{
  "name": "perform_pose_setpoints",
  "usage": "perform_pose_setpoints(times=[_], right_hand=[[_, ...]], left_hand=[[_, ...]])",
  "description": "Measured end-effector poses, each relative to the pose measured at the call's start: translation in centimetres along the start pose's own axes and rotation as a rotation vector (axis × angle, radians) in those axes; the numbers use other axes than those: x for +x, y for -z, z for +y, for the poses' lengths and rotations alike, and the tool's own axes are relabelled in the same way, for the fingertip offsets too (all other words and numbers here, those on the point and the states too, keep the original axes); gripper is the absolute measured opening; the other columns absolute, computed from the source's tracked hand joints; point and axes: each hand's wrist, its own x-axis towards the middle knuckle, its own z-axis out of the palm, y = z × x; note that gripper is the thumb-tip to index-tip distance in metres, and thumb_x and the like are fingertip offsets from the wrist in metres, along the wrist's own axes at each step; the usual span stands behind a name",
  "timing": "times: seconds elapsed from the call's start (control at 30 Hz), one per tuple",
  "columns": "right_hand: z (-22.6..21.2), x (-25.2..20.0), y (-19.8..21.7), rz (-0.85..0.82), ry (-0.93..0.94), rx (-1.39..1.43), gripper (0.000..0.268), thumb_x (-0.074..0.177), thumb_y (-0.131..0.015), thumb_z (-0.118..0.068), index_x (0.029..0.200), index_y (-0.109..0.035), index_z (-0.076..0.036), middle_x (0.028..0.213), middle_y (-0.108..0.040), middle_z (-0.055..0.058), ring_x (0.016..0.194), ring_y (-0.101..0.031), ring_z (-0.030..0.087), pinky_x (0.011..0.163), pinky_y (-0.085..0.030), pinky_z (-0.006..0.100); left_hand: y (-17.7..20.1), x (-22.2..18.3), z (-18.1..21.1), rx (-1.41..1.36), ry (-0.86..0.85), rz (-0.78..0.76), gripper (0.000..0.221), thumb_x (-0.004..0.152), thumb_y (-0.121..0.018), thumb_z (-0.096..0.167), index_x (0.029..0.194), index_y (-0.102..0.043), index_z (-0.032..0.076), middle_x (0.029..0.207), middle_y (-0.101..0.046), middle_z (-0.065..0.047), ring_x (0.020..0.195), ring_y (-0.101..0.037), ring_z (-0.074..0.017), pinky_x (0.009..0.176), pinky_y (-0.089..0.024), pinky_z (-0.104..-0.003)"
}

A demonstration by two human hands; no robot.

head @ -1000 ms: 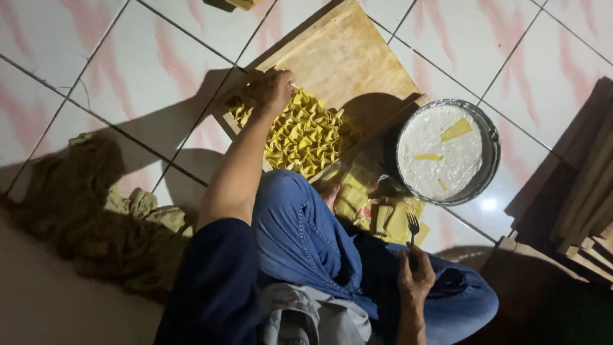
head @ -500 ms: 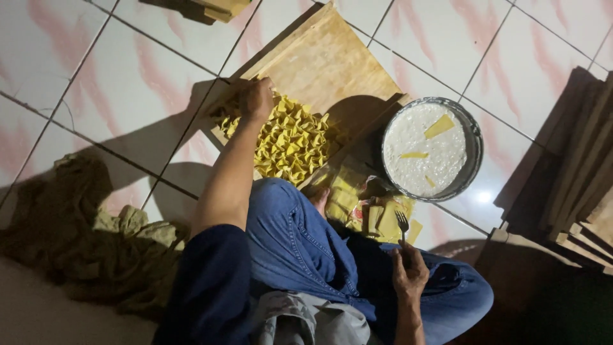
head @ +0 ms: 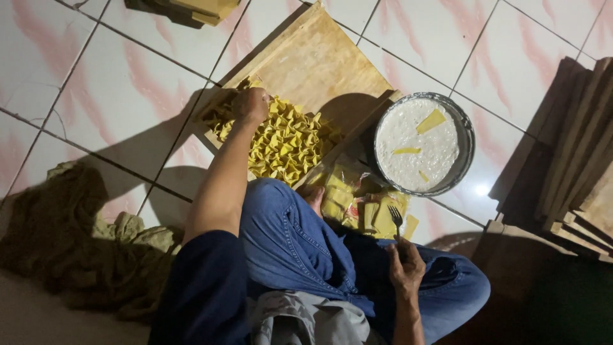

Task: The person is manually folding wontons by placing a small amount of filling onto a square dough wrapper and then pinching the edges together to seal it.

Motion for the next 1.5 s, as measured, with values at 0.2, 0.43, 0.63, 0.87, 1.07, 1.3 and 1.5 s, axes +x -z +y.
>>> perform_pose_setpoints(times=[0.2, 0.43, 0.63, 0.87, 1.07, 1.3, 1.5], right_hand=[[-1.6, 0.2, 0.6, 0.108, 0.179, 0.103, 0.010, 0.096, -0.077, -0.012, 0.102, -0.078, -0.004, 0.074, -0.068, 0.020, 0.073, -0.064, 0.023, 0.074, -0.052, 0.047], [0.8, 1.6, 0.1, 0.238, -0.053, 0.710, 0.018, 0.106, -0.057, -0.010, 0.115, -0.069, -0.002, 0.064, -0.056, 0.014, 0.037, -0.043, 0.014, 0.032, -0.034, 0.025], [2.7, 2.0, -0.4, 0.220, 0.014, 0.874, 0.020, 0.105, -0.056, -0.011, 0.117, -0.067, 0.001, 0.063, -0.057, 0.012, 0.034, -0.049, 0.014, 0.029, -0.037, 0.024], [2.1, 1.7, 0.2, 0.181, 0.032, 0.958, 0.023, 0.104, -0.059, -0.012, 0.120, -0.065, 0.003, 0.071, -0.064, 0.021, 0.034, -0.049, 0.017, 0.030, -0.036, 0.026], [2.2, 1.4, 0.2, 0.150, 0.038, 0.983, 0.023, 0.103, -0.060, -0.012, 0.120, -0.065, 0.004, 0.071, -0.063, 0.022, 0.035, -0.051, 0.018, 0.030, -0.036, 0.025], [1.5, 1.5, 0.4, 0.121, 0.068, 0.992, 0.025, 0.104, -0.058, -0.011, 0.124, -0.064, 0.003, 0.070, -0.063, 0.021, 0.033, -0.048, 0.017, 0.031, -0.037, 0.027], [1.3, 1.6, 0.4, 0.084, 0.129, 0.896, 0.027, 0.105, -0.054, -0.009, 0.128, -0.062, 0.004, 0.070, -0.064, 0.016, 0.036, -0.051, 0.015, 0.034, -0.038, 0.026]], left_hand=[[-0.3, -0.6, 1.0, 0.050, -0.211, 0.199, 0.028, 0.096, -0.053, 0.007, 0.117, -0.071, 0.005, 0.113, -0.070, -0.022, 0.117, -0.064, -0.0379, 0.096, -0.055, -0.051], [1.4, -13.2, 9.9, -0.239, -0.750, 0.239, 0.019, 0.089, -0.066, 0.004, 0.108, -0.071, 0.003, 0.095, -0.064, -0.023, 0.097, -0.066, -0.0463, 0.083, -0.054, -0.057], [-13.2, -22.8, 12.5, -0.427, -1.068, -0.021, 0.018, 0.084, -0.072, 0.001, 0.099, -0.076, 0.011, 0.091, -0.070, -0.011, 0.095, -0.070, -0.0344, 0.085, -0.056, -0.045], [-20.5, -27.8, 13.5, 0.057, -1.341, 0.097, 0.022, 0.075, -0.081, 0.023, 0.088, -0.065, 0.020, 0.086, -0.055, -0.001, 0.084, -0.063, -0.0242, 0.073, -0.054, -0.037], [-24.3, -26.9, 11.3, -0.101, -1.243, 0.024, 0.009, 0.083, -0.074, 0.026, 0.082, -0.066, 0.023, 0.081, -0.055, 0.000, 0.082, -0.063, -0.0247, 0.072, -0.053, -0.036], [-20.1, -26.5, 11.0, -1.292, -0.080, -0.586, 0.012, 0.094, -0.068, 0.022, 0.097, -0.065, 0.010, 0.082, -0.054, -0.005, 0.062, -0.066, -0.0215, 0.051, -0.062, -0.033], [-10.0, -28.3, 12.6, -1.516, -0.029, -0.729, 0.026, 0.090, -0.075, 0.030, 0.106, -0.060, 0.016, 0.097, -0.075, -0.013, 0.083, -0.077, -0.0276, 0.064, -0.066, -0.034]])
